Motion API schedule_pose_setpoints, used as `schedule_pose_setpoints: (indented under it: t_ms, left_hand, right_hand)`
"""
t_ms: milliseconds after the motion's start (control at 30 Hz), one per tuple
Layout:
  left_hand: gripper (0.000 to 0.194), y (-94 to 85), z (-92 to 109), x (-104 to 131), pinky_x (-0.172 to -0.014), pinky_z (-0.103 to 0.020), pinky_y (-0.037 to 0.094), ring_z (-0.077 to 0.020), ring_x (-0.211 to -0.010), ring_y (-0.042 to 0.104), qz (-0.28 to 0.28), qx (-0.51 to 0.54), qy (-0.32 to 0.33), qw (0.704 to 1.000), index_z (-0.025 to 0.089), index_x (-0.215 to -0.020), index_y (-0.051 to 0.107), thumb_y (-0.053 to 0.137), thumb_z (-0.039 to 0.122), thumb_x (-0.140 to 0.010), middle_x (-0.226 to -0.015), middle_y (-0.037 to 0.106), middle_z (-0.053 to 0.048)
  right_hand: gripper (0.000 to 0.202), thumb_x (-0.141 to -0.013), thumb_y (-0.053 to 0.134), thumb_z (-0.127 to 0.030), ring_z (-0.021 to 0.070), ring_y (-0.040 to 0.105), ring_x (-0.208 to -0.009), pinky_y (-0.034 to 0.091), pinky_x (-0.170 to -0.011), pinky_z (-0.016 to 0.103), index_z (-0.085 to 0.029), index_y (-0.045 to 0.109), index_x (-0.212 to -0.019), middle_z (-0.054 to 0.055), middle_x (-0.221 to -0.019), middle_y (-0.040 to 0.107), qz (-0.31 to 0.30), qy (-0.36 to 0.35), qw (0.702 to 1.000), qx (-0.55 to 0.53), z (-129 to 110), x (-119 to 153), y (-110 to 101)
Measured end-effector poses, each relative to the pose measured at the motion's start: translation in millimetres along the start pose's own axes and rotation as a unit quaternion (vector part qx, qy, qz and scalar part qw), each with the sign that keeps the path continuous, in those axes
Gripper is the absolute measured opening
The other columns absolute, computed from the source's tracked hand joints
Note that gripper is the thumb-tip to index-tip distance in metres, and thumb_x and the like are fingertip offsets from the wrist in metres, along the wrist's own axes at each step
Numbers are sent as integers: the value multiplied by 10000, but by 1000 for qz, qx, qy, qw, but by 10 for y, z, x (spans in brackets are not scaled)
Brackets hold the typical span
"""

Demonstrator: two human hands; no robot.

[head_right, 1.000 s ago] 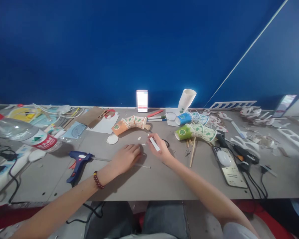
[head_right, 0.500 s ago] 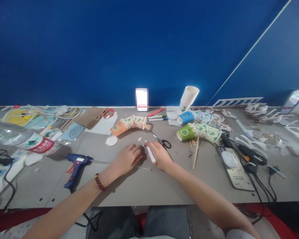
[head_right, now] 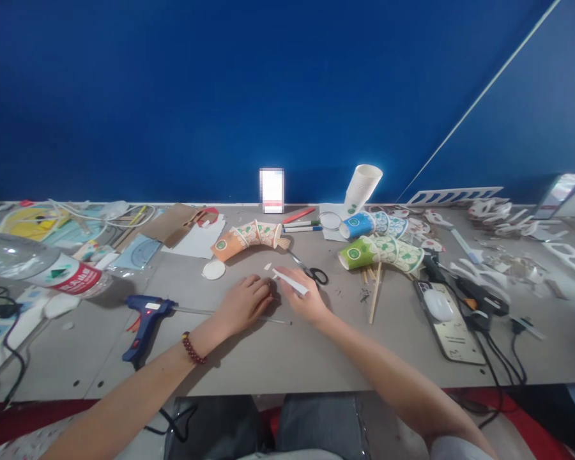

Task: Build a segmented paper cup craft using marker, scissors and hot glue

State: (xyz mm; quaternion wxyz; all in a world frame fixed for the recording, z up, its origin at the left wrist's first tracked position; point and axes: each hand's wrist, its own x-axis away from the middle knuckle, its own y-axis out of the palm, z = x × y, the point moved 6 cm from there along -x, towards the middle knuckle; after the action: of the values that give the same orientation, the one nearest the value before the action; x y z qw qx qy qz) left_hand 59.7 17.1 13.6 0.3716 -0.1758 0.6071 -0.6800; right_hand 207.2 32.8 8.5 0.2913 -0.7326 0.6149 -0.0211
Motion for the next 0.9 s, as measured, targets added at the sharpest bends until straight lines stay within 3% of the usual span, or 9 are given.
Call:
schedule_pose_setpoints:
  t_ms: [133, 233, 333, 433, 567, 667, 900]
  left_hand:
    - [267, 7, -2, 7, -815, -371, 436, -219, -966, 518, -2, -2, 0, 1000, 178, -1020, 567, 336, 310, -1012, -1112, 635, -77]
    - [278, 10, -4, 8, -811, -376, 432, -224, -985, 520, 4, -6, 1, 1000, 172, -1016, 573, 335, 317, -1013, -1135, 635, -84]
    - [278, 11, 1, 1, -809, -381, 427, -228, -993, 527, 5, -7, 2, 1000, 167, -1010, 575, 338, 312, -1013, -1141, 638, -84]
    - [270, 2, 2, -2, -800, -377, 424, -224, -990, 535, 10, -4, 2, 1000, 169, -1015, 580, 345, 303, -1013, -1135, 641, -87]
    - [271, 6, -4, 7, -798, -376, 427, -225, -988, 544, 14, -2, 2, 1000, 170, -1012, 586, 353, 310, -1011, -1124, 642, -94]
    - [273, 13, 24, 3, -789, -378, 433, -232, -971, 557, 14, -13, 4, 1000, 163, -999, 591, 357, 304, -1008, -1075, 647, -102]
    - [253, -78, 229, -186, -758, -403, 452, -259, -846, 619, -59, -62, -28, 996, 125, -879, 652, 430, 227, -944, -856, 671, -121]
  right_hand:
    - [334, -917, 513, -452, 203, 681, -750, 561, -657, 323, -188, 671, -1046, 96, -904, 725, 40, 113, 988, -96, 195, -11, 20]
    - [286, -873, 564, -447, 192, 672, -667, 553, -635, 313, -189, 618, -984, 54, -751, 707, 75, 160, 978, -112, 311, -16, 10]
    - [222, -848, 586, -423, 182, 656, -682, 537, -670, 309, -204, 601, -883, 47, -781, 700, 98, 140, 983, -68, 285, -38, -47]
    - [221, -828, 600, -422, 165, 609, -620, 497, -598, 277, -202, 622, -825, 29, -711, 668, 102, 138, 984, -40, 262, -50, -87]
    - [263, -813, 618, -452, 124, 492, -444, 399, -454, 244, -190, 632, -828, -29, -527, 555, 75, 181, 976, -96, 359, -50, -45]
    - [319, -790, 647, -494, 122, 505, -453, 396, -448, 240, -180, 626, -848, -17, -565, 585, 76, 190, 970, -132, 409, -62, -32]
    - [414, -758, 675, -569, 110, 514, -435, 403, -435, 238, -176, 605, -869, -7, -619, 620, 84, 197, 960, -180, 466, -77, -51]
